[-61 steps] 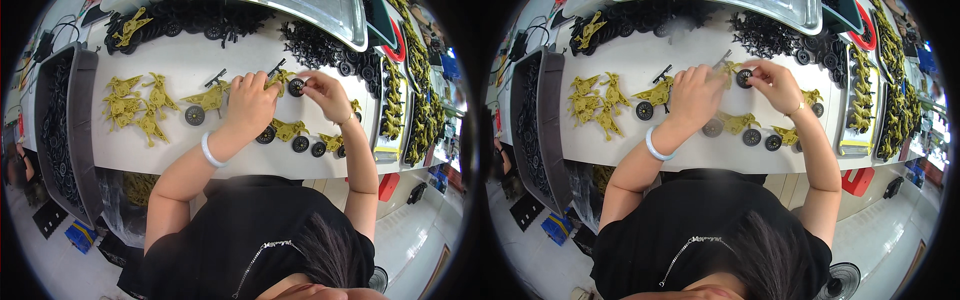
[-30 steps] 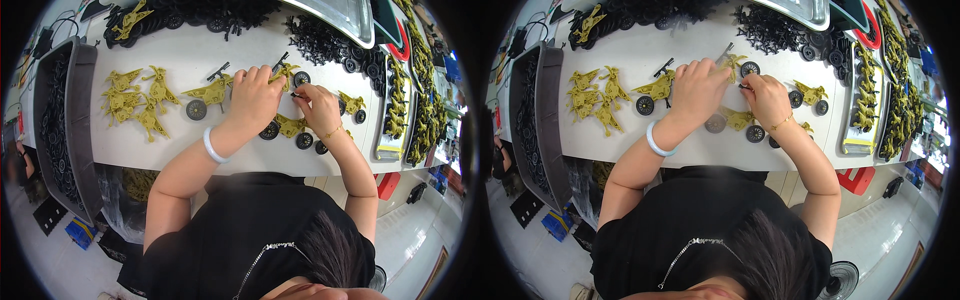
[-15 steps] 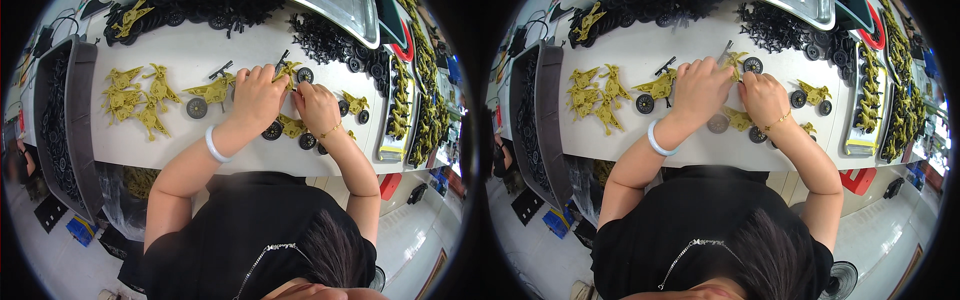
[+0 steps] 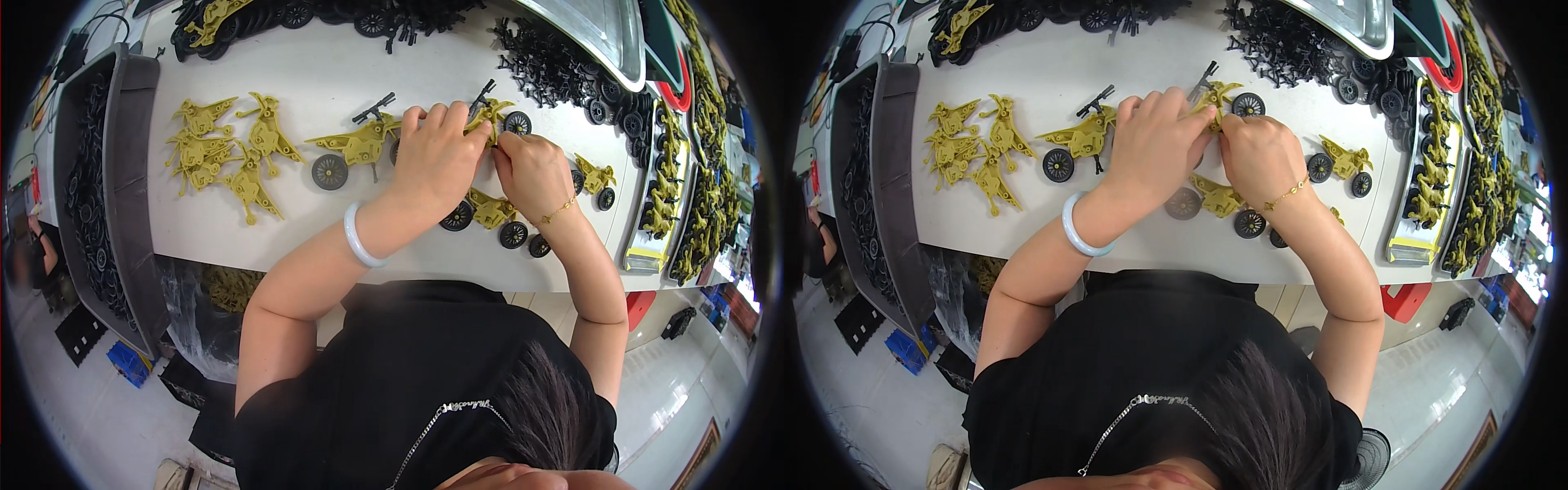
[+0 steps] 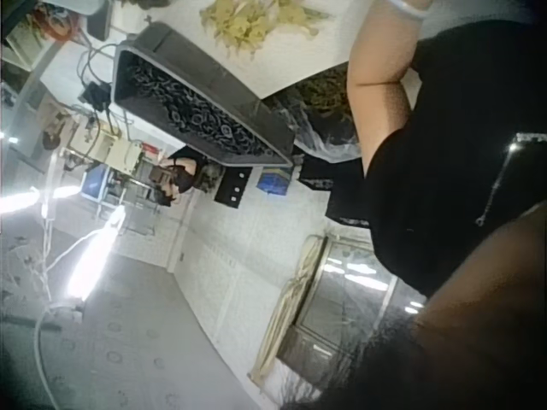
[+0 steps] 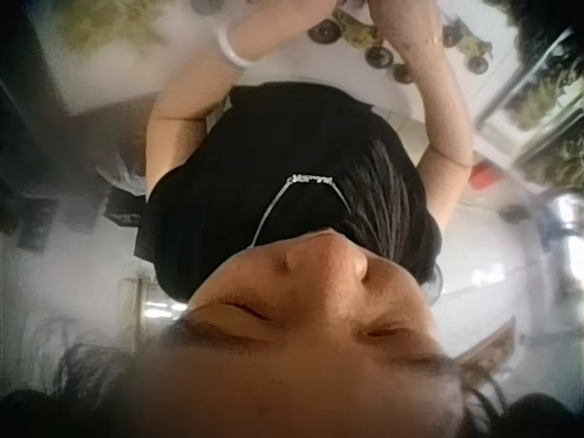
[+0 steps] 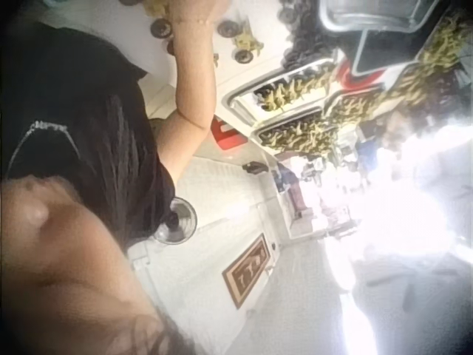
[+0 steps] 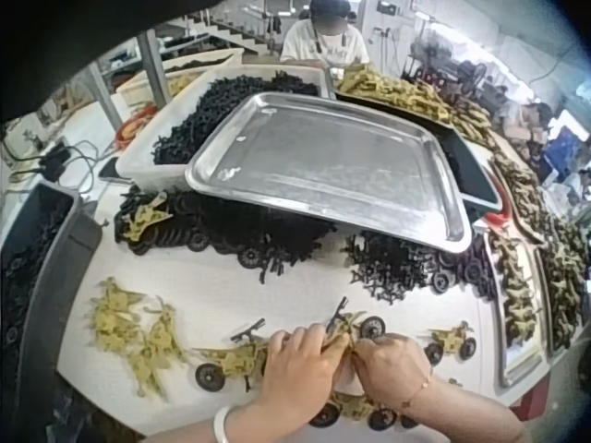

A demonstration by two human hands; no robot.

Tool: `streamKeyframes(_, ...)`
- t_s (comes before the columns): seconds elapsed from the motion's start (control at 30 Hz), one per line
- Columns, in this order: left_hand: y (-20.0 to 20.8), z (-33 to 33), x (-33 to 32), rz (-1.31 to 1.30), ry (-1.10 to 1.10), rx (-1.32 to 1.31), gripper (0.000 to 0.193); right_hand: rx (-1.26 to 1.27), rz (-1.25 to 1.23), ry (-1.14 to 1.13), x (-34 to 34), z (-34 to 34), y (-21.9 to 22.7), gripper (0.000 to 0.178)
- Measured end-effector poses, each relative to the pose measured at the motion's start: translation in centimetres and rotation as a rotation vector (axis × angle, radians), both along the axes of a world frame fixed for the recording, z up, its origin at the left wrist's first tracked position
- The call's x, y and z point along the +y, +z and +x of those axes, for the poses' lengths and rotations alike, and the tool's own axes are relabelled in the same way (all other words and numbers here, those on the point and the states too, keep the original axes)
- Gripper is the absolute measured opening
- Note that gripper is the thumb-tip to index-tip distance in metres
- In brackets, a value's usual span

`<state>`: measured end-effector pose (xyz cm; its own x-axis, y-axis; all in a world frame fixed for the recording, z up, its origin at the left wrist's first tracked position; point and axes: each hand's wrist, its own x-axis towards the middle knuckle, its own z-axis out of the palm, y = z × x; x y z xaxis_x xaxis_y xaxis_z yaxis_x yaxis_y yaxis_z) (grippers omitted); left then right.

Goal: Assembling plastic toy motorcycle components at a production workstation.

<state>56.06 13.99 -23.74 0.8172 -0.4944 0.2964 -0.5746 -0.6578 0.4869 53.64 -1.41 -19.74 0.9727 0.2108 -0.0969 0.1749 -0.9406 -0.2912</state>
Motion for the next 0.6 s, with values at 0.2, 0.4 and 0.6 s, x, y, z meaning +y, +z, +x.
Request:
streamKeyframes(0.2, 0.0, 0.1, -0.3, 0.041, -0.005, 0.016, 0.022, 0.119, 0.010, -0.007, 0.3, 1.2, 0.3, 0.010)
streamKeyframes(0.4, 0.2, 0.3, -0.3, 0.043, -0.001, -0.010, 0.020, 0.188, -0.022, -0.033, 0.1, 1.9, 0.0, 0.009)
streamKeyframes(0.6, 0.5, 0.4, 0.3, 0.007, 0.004, -0.030, 0.023, 0.194, -0.060, -0.039, 0.0, 1.2, 1.0, 0.017)
